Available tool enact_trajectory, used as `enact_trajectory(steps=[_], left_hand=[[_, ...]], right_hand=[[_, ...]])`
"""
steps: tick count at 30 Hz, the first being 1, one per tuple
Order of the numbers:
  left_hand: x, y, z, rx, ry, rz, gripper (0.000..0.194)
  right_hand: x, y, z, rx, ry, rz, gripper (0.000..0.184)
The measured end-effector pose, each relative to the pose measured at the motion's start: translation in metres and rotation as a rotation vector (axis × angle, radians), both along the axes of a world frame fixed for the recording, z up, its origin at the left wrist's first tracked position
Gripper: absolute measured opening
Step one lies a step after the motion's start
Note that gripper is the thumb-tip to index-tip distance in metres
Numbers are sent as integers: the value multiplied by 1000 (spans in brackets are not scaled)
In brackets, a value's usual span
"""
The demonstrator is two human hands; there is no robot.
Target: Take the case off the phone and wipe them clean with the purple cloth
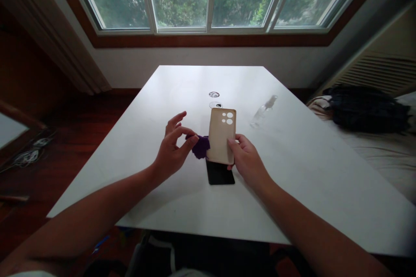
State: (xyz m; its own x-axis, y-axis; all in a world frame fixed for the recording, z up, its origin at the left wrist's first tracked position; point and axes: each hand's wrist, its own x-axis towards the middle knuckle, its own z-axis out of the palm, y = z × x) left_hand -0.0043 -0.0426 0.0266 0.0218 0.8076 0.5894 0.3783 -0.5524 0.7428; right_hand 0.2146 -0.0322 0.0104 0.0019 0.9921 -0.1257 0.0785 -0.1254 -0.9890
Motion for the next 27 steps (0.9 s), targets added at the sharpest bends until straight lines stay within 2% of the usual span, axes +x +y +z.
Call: enact_trajectory(steps=[3, 8, 12, 15, 20, 23, 27], left_hand=[[-3, 3, 0, -47, -81, 43, 14], [0, 6, -6, -312, -303, -51, 26], [3, 2, -6, -408, -225, -173, 24], [3, -3, -6, -282, 21, -223, 18], [-1, -1, -4, 123, 383, -346, 11], [-5, 4, -2, 263, 497, -238, 9], [-11, 7, 0, 318, 533, -57, 9]], right_hand=[[1, 0, 3, 11, 43, 7, 35], [0, -4, 6, 43, 109, 129, 48], [-5, -10, 5, 18, 114, 275, 57], [-10, -17, 4, 2, 105, 371, 59], [-10, -25, 5, 22, 59, 504, 51], [-7, -26, 6, 49, -17, 523, 45], [-2, -24, 7, 121, -11, 545, 43]])
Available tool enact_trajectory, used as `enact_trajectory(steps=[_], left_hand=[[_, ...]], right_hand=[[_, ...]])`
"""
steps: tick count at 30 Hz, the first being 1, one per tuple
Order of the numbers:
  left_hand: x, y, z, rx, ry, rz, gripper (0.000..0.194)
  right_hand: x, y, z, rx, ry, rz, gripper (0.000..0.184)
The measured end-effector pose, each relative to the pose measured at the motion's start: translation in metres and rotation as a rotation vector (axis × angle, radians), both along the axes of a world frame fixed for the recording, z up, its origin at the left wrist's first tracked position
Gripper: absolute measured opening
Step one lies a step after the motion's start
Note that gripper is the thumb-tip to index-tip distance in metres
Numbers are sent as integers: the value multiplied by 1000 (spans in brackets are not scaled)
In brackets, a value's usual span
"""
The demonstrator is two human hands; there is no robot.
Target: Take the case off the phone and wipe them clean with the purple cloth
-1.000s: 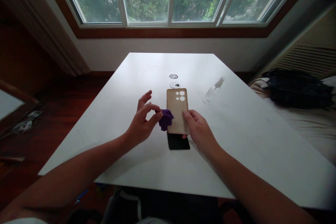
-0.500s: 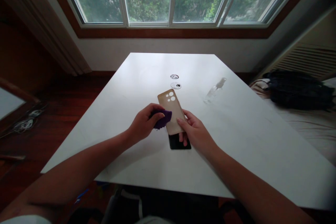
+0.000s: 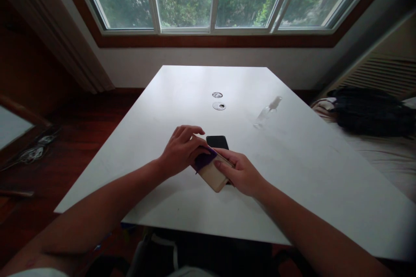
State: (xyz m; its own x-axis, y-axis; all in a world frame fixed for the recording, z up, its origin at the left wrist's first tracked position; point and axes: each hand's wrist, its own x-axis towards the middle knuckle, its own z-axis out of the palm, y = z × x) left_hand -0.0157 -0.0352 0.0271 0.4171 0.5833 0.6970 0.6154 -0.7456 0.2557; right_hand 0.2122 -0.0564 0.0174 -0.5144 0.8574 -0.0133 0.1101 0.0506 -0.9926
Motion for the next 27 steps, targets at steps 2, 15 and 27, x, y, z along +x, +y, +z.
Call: enact_trajectory(steps=[2, 15, 27], left_hand=[[-2, 1, 1, -7, 25, -4, 8], [-7, 7, -6, -89, 138, 92, 18], [2, 5, -6, -344, -104, 221, 23]], right_hand=[[3, 1, 1, -2, 22, 30, 43], [-5, 1, 1, -219, 72, -95, 46], [-3, -1, 4, -190, 62, -71, 34]])
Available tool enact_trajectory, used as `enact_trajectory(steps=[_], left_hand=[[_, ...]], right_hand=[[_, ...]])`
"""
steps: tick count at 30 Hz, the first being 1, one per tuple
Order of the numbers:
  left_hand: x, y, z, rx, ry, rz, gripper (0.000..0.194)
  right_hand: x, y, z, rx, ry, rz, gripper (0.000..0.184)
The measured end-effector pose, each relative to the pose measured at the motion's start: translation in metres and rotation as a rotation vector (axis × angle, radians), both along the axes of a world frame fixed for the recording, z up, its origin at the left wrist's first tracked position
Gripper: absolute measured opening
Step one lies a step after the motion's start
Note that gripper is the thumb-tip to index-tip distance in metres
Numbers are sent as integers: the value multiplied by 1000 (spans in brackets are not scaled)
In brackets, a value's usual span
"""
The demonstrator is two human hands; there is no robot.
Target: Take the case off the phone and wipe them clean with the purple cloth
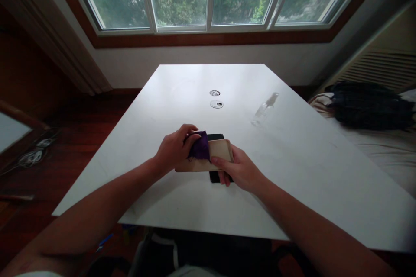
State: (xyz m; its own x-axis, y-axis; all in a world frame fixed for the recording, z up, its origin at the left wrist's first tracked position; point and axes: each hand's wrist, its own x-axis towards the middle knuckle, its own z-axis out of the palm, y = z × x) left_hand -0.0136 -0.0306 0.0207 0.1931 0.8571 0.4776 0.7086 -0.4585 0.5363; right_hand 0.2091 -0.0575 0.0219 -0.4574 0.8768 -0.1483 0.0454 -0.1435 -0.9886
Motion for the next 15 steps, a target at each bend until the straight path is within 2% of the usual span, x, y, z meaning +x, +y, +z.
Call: enact_trajectory(steps=[4, 6, 11, 15], left_hand=[[-1, -3, 6, 328, 38, -52, 20], [-1, -5, 8, 395, 102, -118, 18], [1, -4, 6, 250, 276, -283, 34], [-1, 0, 1, 101, 282, -334, 34]], right_hand=[[0, 1, -3, 20, -16, -28, 31], [1, 1, -4, 26, -17, -59, 30], [3, 0, 0, 80, -49, -89, 29], [2, -2, 3, 124, -114, -68, 26]])
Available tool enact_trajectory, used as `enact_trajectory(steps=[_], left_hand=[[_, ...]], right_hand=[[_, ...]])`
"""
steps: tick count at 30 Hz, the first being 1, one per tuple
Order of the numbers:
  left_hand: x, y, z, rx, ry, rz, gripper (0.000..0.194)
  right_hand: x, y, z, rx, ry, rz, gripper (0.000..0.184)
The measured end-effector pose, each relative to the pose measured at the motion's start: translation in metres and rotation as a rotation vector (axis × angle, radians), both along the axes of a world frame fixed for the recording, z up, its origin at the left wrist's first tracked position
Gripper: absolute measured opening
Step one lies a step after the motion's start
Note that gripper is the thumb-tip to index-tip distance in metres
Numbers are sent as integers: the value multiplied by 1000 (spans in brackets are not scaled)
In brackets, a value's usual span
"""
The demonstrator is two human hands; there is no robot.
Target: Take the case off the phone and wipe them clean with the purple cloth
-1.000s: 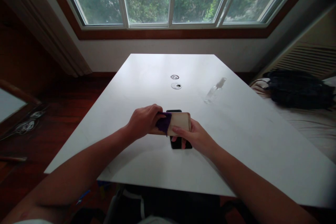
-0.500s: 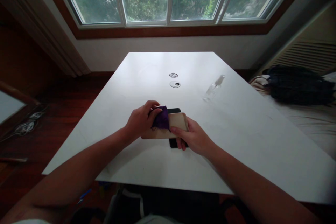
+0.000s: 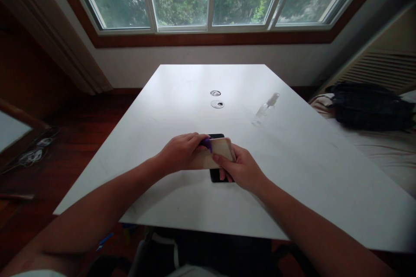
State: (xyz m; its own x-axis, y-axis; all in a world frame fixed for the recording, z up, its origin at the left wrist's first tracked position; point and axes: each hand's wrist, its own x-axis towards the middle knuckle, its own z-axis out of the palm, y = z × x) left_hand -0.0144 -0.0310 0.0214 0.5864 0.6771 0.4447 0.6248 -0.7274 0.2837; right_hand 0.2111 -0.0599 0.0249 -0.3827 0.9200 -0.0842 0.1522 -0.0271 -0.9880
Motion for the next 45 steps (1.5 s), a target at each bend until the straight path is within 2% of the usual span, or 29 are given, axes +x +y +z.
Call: enact_trajectory(steps=[7, 16, 20, 26, 37, 40, 45], left_hand=[[1, -3, -1, -82, 13, 97, 26], [7, -10, 0, -19, 40, 64, 29], [8, -12, 2, -19, 72, 115, 32], [11, -12, 7, -113, 125, 194, 41], [5, -4, 12, -426, 58, 142, 37], [3, -3, 11, -464, 25, 128, 38], [3, -4, 8, -466, -56, 165, 35]], right_hand=[[-1, -1, 1, 22, -36, 21, 26], [-5, -2, -7, 33, -18, 164, 22], [-7, -4, -6, 25, 44, 106, 23], [-6, -4, 2, -23, 165, -25, 27], [21, 17, 12, 41, 225, -323, 27], [23, 19, 10, 34, 232, -328, 28], [19, 18, 9, -3, 212, -259, 30]])
